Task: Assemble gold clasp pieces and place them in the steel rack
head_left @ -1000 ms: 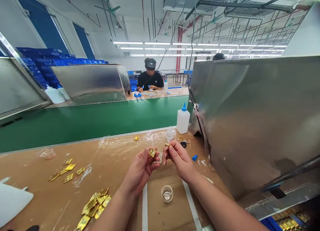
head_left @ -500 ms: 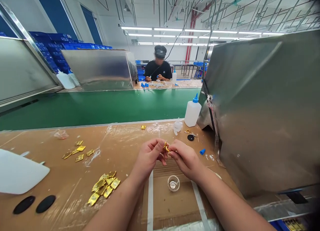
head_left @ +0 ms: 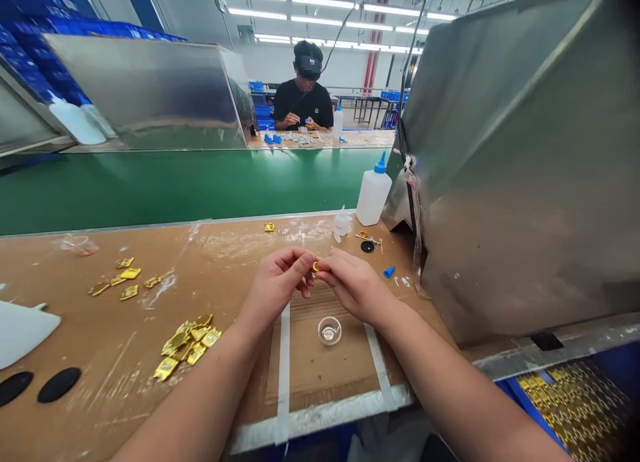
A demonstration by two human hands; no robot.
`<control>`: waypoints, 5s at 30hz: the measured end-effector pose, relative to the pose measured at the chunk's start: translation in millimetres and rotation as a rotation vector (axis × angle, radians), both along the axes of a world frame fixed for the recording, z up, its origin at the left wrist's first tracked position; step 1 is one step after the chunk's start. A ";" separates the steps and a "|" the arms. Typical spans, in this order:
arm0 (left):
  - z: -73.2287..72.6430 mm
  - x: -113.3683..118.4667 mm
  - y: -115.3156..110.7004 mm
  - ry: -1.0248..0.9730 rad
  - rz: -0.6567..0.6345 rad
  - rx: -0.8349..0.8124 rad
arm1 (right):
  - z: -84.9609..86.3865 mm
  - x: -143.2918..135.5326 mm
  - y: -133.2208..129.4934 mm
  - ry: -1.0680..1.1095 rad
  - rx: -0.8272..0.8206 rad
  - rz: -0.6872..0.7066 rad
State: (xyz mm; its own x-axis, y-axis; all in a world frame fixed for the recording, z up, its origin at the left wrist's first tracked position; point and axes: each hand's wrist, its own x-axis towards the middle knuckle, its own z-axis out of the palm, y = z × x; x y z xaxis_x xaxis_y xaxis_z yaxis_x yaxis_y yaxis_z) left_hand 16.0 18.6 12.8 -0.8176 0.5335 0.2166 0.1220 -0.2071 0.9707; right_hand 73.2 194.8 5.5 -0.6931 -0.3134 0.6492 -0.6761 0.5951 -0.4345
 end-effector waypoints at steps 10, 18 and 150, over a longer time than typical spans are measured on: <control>-3.9 0.8 1.8 0.051 0.076 -0.036 | -0.9 -1.8 1.5 -0.042 -0.029 0.018; -11.7 1.3 6.6 0.045 0.147 -0.015 | -6.0 -3.6 -0.2 -0.038 -0.056 0.003; 8.3 7.4 -14.5 1.189 0.434 -0.441 | -5.0 -4.1 -17.2 -0.267 -0.764 0.026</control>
State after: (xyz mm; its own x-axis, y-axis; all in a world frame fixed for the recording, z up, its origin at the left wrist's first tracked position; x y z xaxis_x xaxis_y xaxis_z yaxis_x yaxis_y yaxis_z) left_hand 23.4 4.1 21.1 -0.3743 0.4891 0.7878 0.9084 0.3642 0.2054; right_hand 69.2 177.6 0.5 -0.8538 0.1319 0.5037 -0.5012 0.0539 -0.8637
